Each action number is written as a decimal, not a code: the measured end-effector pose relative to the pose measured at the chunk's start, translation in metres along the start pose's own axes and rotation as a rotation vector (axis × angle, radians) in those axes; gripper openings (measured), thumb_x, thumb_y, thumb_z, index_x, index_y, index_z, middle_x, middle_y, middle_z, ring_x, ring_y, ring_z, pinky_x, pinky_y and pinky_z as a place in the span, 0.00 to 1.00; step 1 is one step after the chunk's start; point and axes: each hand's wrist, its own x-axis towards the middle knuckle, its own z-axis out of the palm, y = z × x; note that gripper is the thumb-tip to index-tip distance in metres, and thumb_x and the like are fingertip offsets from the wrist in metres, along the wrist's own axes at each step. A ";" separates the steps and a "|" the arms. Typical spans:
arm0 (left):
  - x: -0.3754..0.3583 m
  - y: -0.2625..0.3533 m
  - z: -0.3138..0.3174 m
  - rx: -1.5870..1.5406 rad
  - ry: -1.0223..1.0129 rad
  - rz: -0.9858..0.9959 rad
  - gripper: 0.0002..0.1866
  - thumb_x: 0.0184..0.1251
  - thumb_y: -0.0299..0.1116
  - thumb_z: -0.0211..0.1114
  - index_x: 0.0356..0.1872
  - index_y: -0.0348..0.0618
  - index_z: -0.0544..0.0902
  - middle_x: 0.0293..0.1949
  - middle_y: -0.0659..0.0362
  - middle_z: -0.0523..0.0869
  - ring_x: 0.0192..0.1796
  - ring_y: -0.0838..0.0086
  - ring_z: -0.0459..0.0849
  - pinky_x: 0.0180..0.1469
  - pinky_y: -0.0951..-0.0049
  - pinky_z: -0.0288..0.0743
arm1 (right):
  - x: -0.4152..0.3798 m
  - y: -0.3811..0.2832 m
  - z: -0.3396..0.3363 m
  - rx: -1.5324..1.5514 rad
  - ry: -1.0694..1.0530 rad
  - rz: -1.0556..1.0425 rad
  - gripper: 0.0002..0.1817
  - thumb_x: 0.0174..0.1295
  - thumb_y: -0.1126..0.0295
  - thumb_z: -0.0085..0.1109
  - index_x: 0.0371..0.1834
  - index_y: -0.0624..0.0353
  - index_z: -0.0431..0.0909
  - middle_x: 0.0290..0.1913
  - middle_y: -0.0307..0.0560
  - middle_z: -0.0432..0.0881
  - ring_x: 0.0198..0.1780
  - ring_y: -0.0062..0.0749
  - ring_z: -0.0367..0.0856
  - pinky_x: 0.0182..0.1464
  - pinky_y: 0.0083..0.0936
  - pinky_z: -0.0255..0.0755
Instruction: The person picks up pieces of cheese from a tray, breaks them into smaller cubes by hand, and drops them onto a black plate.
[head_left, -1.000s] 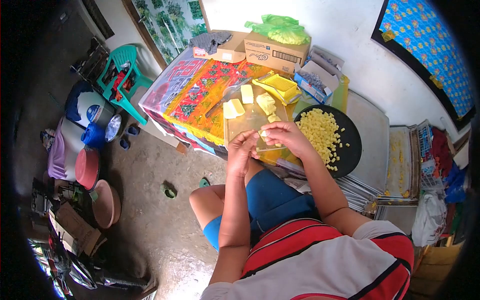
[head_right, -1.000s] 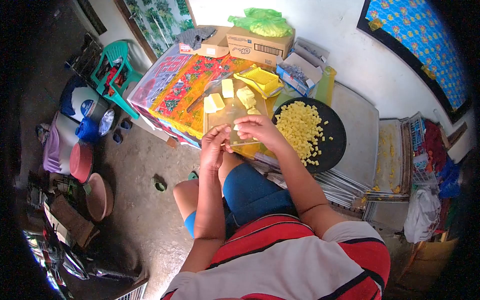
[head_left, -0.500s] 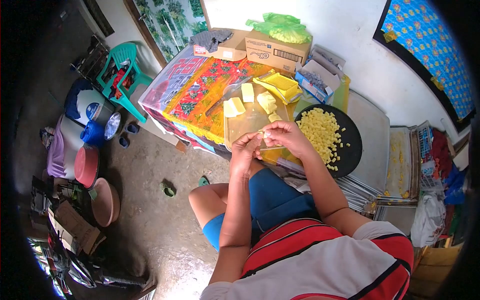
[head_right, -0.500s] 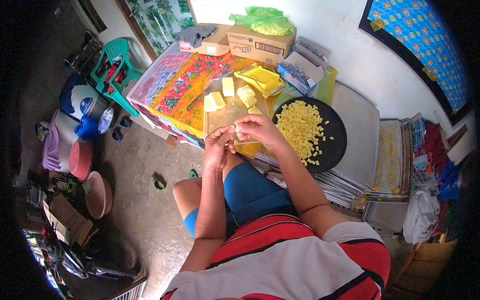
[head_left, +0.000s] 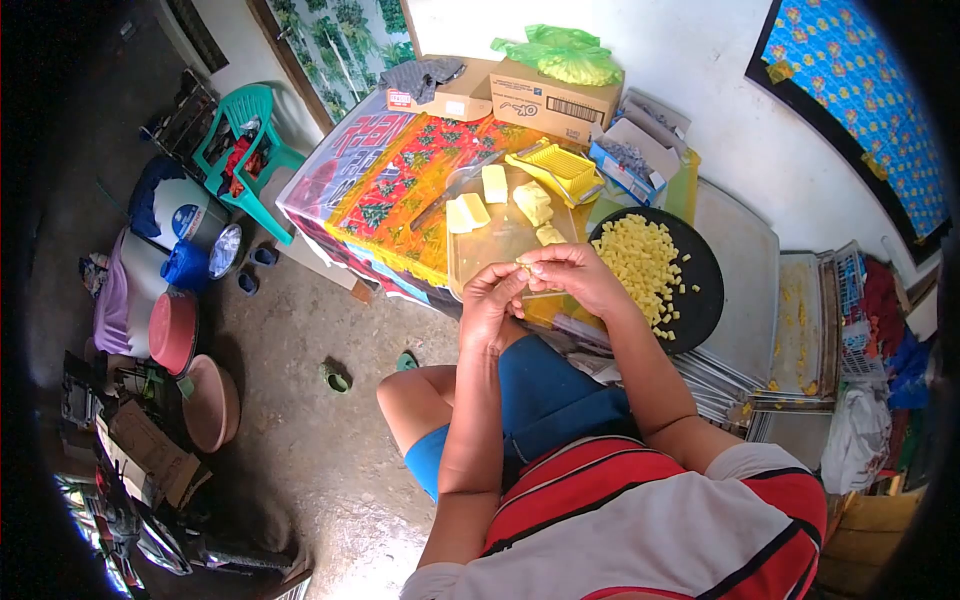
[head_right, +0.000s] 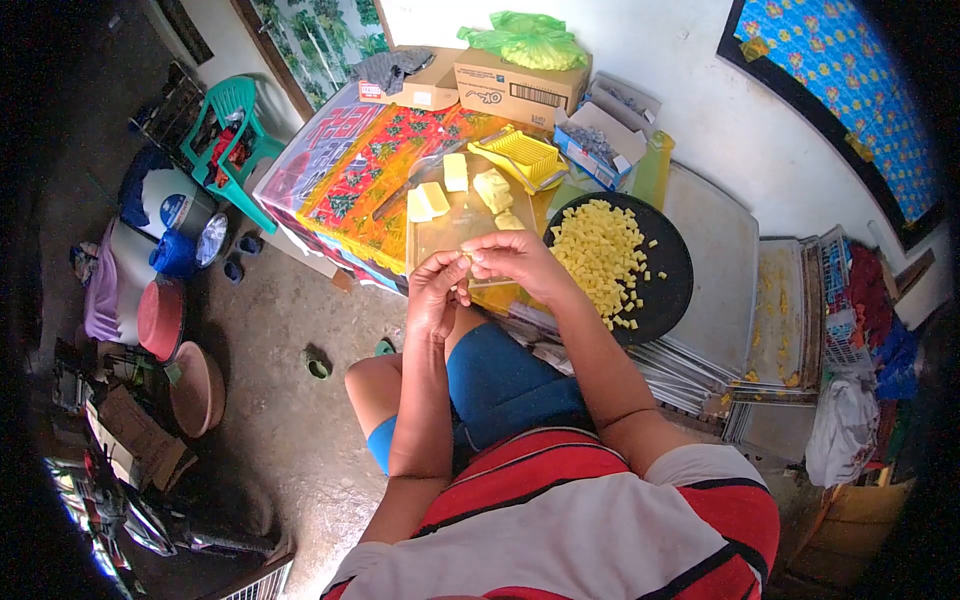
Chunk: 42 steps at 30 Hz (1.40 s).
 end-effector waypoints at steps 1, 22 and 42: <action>0.000 -0.001 0.000 -0.022 -0.023 0.000 0.06 0.61 0.27 0.68 0.38 0.40 0.82 0.24 0.63 0.81 0.19 0.82 0.76 0.19 0.82 0.72 | -0.001 -0.001 0.001 0.023 -0.002 0.004 0.14 0.63 0.72 0.60 0.50 0.66 0.79 0.43 0.46 0.83 0.40 0.24 0.82 0.48 0.21 0.78; -0.006 0.000 -0.008 -0.144 -0.051 -0.102 0.08 0.63 0.34 0.65 0.39 0.41 0.81 0.21 0.63 0.77 0.19 0.80 0.73 0.20 0.79 0.67 | -0.002 0.002 0.020 -0.162 -0.036 -0.167 0.17 0.62 0.72 0.61 0.55 0.54 0.79 0.48 0.37 0.77 0.43 0.16 0.75 0.41 0.15 0.71; -0.010 0.008 -0.013 -0.151 0.009 -0.167 0.14 0.65 0.39 0.64 0.44 0.41 0.79 0.22 0.66 0.75 0.20 0.82 0.71 0.20 0.80 0.63 | -0.001 -0.005 0.021 -0.747 0.015 -0.533 0.21 0.56 0.71 0.65 0.55 0.55 0.79 0.54 0.49 0.75 0.54 0.37 0.75 0.56 0.30 0.70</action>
